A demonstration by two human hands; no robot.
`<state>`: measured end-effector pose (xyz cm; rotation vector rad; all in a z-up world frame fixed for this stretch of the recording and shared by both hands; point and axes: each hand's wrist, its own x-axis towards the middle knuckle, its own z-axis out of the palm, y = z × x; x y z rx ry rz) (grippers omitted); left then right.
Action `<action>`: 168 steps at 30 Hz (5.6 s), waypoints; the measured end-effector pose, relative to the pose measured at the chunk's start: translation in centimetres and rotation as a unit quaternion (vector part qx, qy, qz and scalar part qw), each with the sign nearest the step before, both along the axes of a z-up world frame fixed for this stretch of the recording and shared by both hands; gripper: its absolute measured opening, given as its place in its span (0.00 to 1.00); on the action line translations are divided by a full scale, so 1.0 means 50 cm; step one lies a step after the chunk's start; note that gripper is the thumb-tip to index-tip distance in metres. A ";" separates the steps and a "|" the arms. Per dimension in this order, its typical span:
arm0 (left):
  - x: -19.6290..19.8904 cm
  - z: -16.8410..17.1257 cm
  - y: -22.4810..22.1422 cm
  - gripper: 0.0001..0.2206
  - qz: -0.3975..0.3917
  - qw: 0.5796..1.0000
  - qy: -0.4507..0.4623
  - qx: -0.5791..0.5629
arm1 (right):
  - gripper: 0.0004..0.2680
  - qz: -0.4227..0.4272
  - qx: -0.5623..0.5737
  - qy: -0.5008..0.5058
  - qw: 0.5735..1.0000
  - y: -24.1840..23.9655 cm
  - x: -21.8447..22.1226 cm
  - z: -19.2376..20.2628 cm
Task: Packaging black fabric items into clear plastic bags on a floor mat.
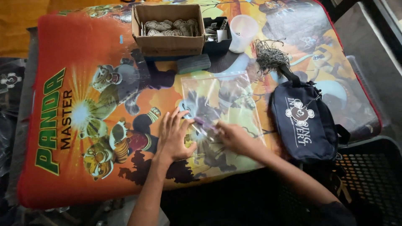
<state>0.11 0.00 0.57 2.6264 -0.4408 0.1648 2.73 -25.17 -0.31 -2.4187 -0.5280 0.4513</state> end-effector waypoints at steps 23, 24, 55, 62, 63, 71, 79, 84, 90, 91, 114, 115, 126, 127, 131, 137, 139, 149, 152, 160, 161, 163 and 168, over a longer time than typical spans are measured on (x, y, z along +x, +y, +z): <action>-0.001 -0.005 -0.003 0.25 0.006 1.000 -0.004 -0.011 | 0.14 -0.178 -0.147 -0.101 0.968 -0.198 0.025 -0.085; -0.002 -0.005 -0.006 0.25 0.015 1.000 -0.022 0.002 | 0.11 -0.231 -0.194 -0.115 0.947 -0.191 0.023 -0.068; -0.013 -0.010 -0.014 0.20 -0.010 0.991 -0.127 0.031 | 0.13 -0.076 0.012 -0.047 0.996 -0.164 -0.342 0.005; -0.104 0.036 -0.052 0.22 -0.204 0.978 -0.051 -0.002 | 0.08 -0.158 0.037 -0.039 0.986 -0.190 -0.292 0.062; -0.121 0.027 -0.057 0.28 -0.231 0.972 -0.020 0.049 | 0.06 -0.141 0.063 0.053 0.987 -0.191 -0.285 0.076; -0.116 0.037 -0.079 0.03 -0.167 0.955 -0.036 -0.243 | 0.05 -0.194 0.167 -0.024 0.966 -0.302 -0.170 0.124; -0.043 0.222 -0.096 0.10 0.026 0.690 0.287 -0.664 | 0.23 -0.079 0.418 -0.113 0.898 -0.212 -0.130 0.209; 0.052 0.203 -0.069 0.15 0.189 0.706 0.298 -0.614 | 0.28 -0.080 0.609 0.102 0.782 -0.204 -0.110 0.143; 0.119 0.149 -0.061 0.21 0.270 0.690 0.332 -0.584 | 0.18 -0.252 0.434 0.109 0.858 -0.181 -0.003 0.109; 0.130 0.124 -0.054 0.21 0.270 0.689 0.334 -0.584 | 0.18 -0.254 0.433 0.110 0.858 -0.165 0.005 0.116; 0.108 -0.066 -0.008 0.28 0.084 0.981 -0.148 0.092 | 0.12 -0.145 -0.229 -0.253 0.929 -0.104 0.086 0.053; 0.105 -0.062 -0.010 0.28 0.085 0.981 -0.149 0.092 | 0.12 -0.144 -0.229 -0.254 0.929 -0.086 0.084 0.063; 0.119 -0.106 0.006 0.24 0.108 0.983 -0.145 -0.016 | 0.09 0.077 -0.033 -0.053 0.995 0.085 0.245 0.067; 0.118 -0.092 0.005 0.24 0.111 0.983 -0.145 -0.016 | 0.09 0.079 -0.034 -0.053 0.995 0.092 0.270 0.050; 0.113 -0.066 0.001 0.25 0.103 0.986 -0.127 0.020 | 0.04 0.028 -0.080 -0.187 0.979 0.122 0.304 0.055; 0.110 -0.060 -0.006 0.25 0.106 0.986 -0.120 0.035 | 0.05 0.008 -0.034 -0.127 0.991 0.106 0.316 0.018; 0.108 -0.051 -0.008 0.25 0.096 0.988 -0.116 0.028 | 0.05 0.008 -0.038 -0.185 0.982 0.099 0.298 0.011; 0.110 -0.064 -0.009 0.23 0.090 0.986 -0.139 0.020 | 0.06 -0.175 -0.096 -0.130 0.971 -0.017 0.235 0.049; 0.114 -0.067 -0.010 0.24 0.092 0.986 -0.136 0.014 | 0.07 -0.170 -0.062 -0.135 0.974 0.012 0.211 0.030; 0.110 -0.061 -0.006 0.22 0.086 0.989 -0.122 0.015 | 0.07 -0.125 -0.033 -0.096 0.987 0.047 0.177 0.002; 0.111 -0.063 -0.005 0.22 0.089 0.988 -0.126 0.019 | 0.07 -0.165 -0.053 -0.098 0.980 0.019 0.164 0.047; 0.111 -0.061 -0.007 0.22 0.092 0.987 -0.128 0.024 | 0.08 -0.207 -0.074 -0.099 0.971 -0.052 0.182 0.043; 0.110 -0.056 -0.010 0.23 0.094 0.987 -0.129 0.003 | 0.07 -0.270 -0.188 -0.231 0.916 -0.148 0.253 -0.133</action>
